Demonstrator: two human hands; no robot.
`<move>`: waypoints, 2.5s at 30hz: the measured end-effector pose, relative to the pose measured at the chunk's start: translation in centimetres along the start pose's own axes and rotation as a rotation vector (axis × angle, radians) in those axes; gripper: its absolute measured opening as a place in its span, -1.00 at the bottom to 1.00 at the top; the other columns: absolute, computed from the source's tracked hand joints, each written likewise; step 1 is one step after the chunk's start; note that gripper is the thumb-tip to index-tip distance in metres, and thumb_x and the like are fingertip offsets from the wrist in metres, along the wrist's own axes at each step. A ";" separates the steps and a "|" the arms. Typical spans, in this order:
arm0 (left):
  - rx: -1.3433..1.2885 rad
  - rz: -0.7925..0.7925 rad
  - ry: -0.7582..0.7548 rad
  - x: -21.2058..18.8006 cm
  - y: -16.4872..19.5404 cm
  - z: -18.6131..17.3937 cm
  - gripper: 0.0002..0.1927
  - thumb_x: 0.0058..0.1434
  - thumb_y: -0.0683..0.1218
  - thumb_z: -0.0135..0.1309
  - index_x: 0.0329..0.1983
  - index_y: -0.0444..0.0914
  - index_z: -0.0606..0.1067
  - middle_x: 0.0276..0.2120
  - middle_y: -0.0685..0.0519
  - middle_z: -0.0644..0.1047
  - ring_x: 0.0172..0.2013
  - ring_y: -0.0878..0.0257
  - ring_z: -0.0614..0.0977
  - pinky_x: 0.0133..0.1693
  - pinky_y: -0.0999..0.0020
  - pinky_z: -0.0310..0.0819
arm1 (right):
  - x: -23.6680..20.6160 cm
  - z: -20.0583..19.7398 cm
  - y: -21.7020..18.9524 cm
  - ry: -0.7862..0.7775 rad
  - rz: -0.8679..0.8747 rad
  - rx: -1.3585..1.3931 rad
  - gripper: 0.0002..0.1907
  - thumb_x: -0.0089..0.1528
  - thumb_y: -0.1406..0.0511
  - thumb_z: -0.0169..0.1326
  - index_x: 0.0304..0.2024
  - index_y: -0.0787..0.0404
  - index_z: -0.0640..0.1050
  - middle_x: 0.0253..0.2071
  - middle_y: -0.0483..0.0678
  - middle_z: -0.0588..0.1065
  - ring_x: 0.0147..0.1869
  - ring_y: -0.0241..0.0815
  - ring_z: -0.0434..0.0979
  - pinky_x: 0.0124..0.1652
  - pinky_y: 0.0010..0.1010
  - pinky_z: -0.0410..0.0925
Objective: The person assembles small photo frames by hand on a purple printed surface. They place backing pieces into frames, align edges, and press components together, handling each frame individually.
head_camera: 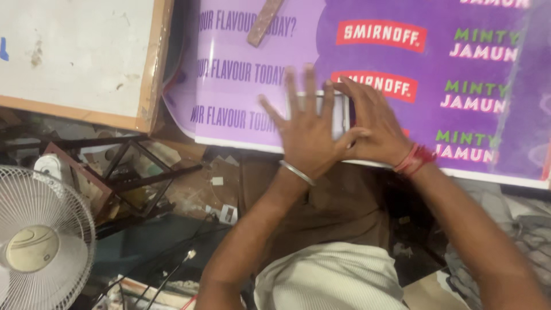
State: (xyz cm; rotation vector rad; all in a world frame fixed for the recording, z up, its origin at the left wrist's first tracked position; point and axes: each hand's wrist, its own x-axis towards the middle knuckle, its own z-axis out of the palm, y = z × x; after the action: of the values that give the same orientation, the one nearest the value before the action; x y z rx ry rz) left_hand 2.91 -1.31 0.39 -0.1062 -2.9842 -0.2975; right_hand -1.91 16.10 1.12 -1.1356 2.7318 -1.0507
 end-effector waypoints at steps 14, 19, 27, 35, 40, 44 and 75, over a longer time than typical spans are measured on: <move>-0.502 -0.309 0.289 -7.1 -1.9 -2.3 -0.34 0.26 0.11 0.26 0.33 -0.31 0.43 -0.03 -0.10 0.56 -0.03 0.04 0.63 -0.06 0.19 0.55 | -2.0 1.5 -2.4 0.210 0.202 -0.320 -0.36 0.32 0.01 0.14 0.33 0.23 0.48 0.27 0.05 0.42 0.23 0.05 0.35 0.14 -0.05 0.22; -0.426 -0.301 0.077 -2.3 -4.2 -2.2 -0.39 0.19 0.07 0.29 0.23 -0.32 0.48 -0.17 -0.08 0.59 -0.37 0.15 0.64 -0.41 0.31 0.54 | -5.0 2.7 -6.7 0.212 0.230 -0.233 -0.49 0.27 0.07 0.21 0.22 0.09 0.56 0.11 -0.07 0.47 0.14 0.01 0.41 0.08 -0.11 0.24; -0.687 -0.015 -0.041 1.4 -9.2 -4.1 -0.56 0.20 -0.09 0.27 0.15 -0.27 0.57 -0.23 -0.01 0.61 -0.42 0.21 0.60 -0.33 0.34 0.49 | -0.8 -1.3 -4.4 -0.078 -0.019 -0.336 0.20 -0.14 -0.18 0.34 0.45 0.07 0.24 0.34 0.19 0.21 0.39 0.20 0.14 0.30 0.18 0.07; -0.512 0.238 -0.224 2.5 -10.1 -6.0 -0.44 0.31 0.09 0.18 0.26 -0.31 0.49 0.08 -0.16 0.50 -0.02 0.01 0.54 0.00 0.16 0.45 | 9.2 -3.9 -3.6 -0.776 -0.056 -0.653 0.49 -0.31 -0.13 0.49 0.51 0.07 0.01 0.56 -0.10 0.01 0.61 -0.14 -0.08 0.50 0.09 -0.26; -0.103 0.142 -0.058 -3.2 -7.1 -4.9 0.01 0.27 0.45 -0.07 0.44 -0.45 0.21 0.42 -0.30 0.24 0.30 -0.23 0.28 0.23 -0.37 0.02 | 7.9 -4.1 -3.4 -0.709 -0.109 -0.620 0.37 -0.20 -0.23 0.34 0.51 0.13 0.08 0.56 -0.05 0.04 0.60 -0.14 -0.04 0.47 -0.01 -0.19; -0.135 -0.057 0.052 -4.5 -5.9 -2.4 0.16 0.21 0.58 -0.25 0.51 -0.44 0.08 0.50 -0.40 0.02 0.50 -0.37 -0.06 0.31 -0.58 -0.50 | 6.3 -2.9 -1.6 -0.506 -0.180 -0.468 0.29 -0.14 -0.34 0.15 0.43 0.24 0.15 0.50 0.08 0.11 0.57 -0.02 0.01 0.43 0.05 -0.13; -0.315 0.013 -0.023 -1.8 -9.6 -1.4 0.22 0.12 0.47 0.15 0.63 -0.23 -0.04 0.61 -0.17 0.01 0.61 -0.04 -0.02 0.44 -0.49 -0.57 | 0.1 1.3 -2.4 -0.060 -0.049 -0.336 0.20 0.14 -0.35 -0.13 0.39 0.56 0.15 0.46 0.44 0.11 0.59 0.28 -0.01 0.47 0.06 -0.10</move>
State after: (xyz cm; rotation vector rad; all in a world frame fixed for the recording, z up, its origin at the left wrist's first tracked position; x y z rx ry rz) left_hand 4.02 -11.11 -0.38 -0.1623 -2.9326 -0.7677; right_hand -0.16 14.06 1.57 -1.2510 2.9193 -0.5603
